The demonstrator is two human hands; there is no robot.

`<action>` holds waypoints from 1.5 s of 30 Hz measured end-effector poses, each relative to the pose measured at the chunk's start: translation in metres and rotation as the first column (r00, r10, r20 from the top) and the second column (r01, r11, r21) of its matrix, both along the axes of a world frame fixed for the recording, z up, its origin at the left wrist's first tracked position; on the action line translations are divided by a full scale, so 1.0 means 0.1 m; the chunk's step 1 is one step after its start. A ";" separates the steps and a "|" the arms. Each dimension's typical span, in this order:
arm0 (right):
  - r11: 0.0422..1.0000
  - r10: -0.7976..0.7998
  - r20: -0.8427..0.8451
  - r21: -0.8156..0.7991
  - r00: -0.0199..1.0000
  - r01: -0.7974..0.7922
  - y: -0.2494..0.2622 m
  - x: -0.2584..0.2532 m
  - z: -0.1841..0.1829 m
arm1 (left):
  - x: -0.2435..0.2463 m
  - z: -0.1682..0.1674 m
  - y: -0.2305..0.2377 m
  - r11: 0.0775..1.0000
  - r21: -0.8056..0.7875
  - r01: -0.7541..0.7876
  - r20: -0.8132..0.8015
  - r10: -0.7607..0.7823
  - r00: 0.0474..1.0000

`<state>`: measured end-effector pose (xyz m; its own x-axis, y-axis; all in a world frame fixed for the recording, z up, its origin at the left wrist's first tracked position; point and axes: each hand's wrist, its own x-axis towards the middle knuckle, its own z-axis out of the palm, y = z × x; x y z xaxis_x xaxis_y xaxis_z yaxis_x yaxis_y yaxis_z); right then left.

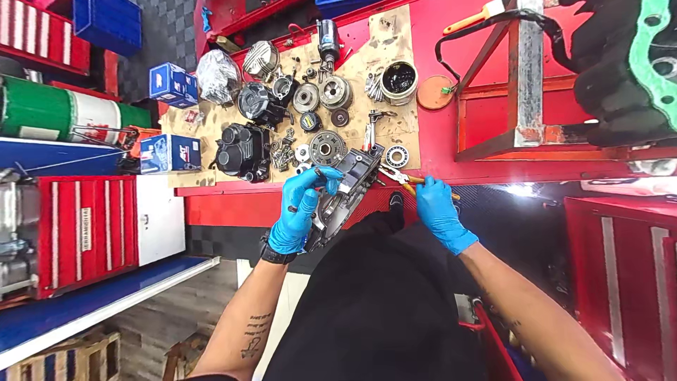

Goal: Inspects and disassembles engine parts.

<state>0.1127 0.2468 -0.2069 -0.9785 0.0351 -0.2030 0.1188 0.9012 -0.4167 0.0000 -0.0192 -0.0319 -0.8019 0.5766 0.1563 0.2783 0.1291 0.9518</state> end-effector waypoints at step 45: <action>0.997 -0.056 -0.006 -0.051 0.998 0.055 0.07 0.06 -0.06 | -0.01 0.04 -0.01 0.996 -0.015 -0.086 0.057 0.087 0.995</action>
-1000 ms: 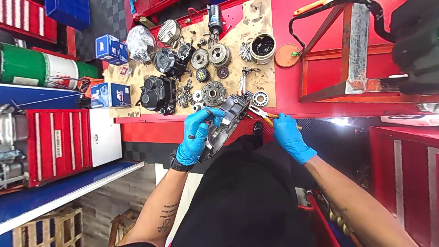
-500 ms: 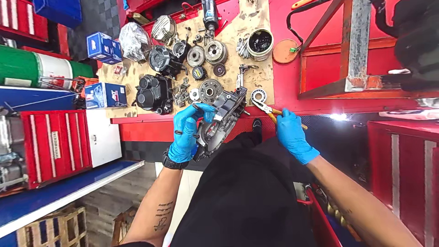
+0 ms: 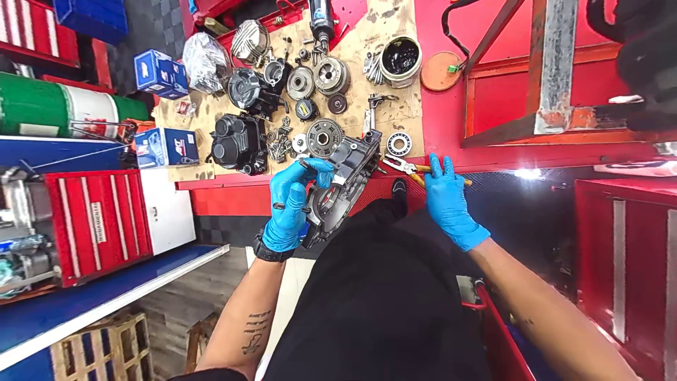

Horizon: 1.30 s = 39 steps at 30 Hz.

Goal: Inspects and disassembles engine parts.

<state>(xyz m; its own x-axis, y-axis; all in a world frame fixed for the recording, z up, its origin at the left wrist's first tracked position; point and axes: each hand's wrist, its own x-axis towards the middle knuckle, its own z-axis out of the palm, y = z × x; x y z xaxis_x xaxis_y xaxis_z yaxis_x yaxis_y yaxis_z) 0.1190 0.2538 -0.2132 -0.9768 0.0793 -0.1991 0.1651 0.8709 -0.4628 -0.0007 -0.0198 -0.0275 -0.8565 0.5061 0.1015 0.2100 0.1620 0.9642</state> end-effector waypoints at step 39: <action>0.977 0.177 0.345 -0.176 0.922 -0.122 0.07 -0.28 0.15 | 0.16 -0.03 -0.03 1.000 -0.020 -0.006 -0.031 0.005 1.000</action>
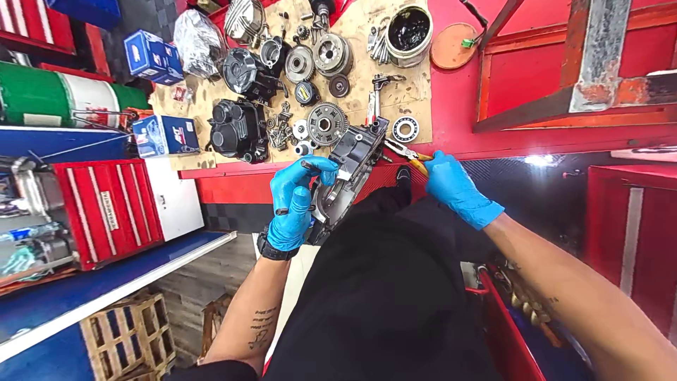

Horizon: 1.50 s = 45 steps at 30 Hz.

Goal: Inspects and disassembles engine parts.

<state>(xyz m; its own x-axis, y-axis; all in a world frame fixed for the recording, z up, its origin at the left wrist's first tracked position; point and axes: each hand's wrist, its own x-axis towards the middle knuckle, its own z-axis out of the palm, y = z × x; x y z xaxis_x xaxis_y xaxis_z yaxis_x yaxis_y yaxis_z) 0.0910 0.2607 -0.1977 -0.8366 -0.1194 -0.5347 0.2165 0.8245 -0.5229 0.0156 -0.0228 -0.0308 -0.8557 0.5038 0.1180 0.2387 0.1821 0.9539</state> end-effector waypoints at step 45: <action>0.995 0.006 0.088 -0.097 0.996 0.003 0.08 -0.02 0.01 | 0.04 0.02 0.06 0.999 -0.034 0.002 0.007 -0.001 1.000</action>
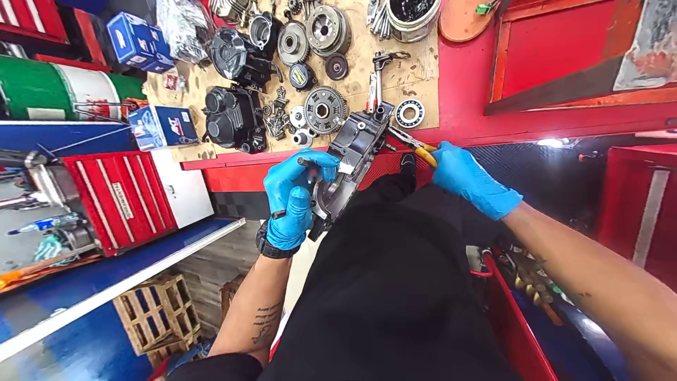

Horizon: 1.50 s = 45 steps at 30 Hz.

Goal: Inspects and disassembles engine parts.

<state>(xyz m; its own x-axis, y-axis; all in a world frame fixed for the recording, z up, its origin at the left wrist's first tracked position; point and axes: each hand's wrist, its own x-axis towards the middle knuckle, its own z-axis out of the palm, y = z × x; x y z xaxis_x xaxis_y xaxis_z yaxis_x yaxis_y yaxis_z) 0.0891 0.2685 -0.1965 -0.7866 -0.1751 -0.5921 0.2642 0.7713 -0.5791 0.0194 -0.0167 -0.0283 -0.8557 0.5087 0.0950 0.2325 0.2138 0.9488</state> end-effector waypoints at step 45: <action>0.935 -0.257 -0.149 0.213 0.955 0.285 0.41 0.25 0.06 | -0.02 0.03 0.11 1.000 0.018 0.008 -0.009 -0.008 1.000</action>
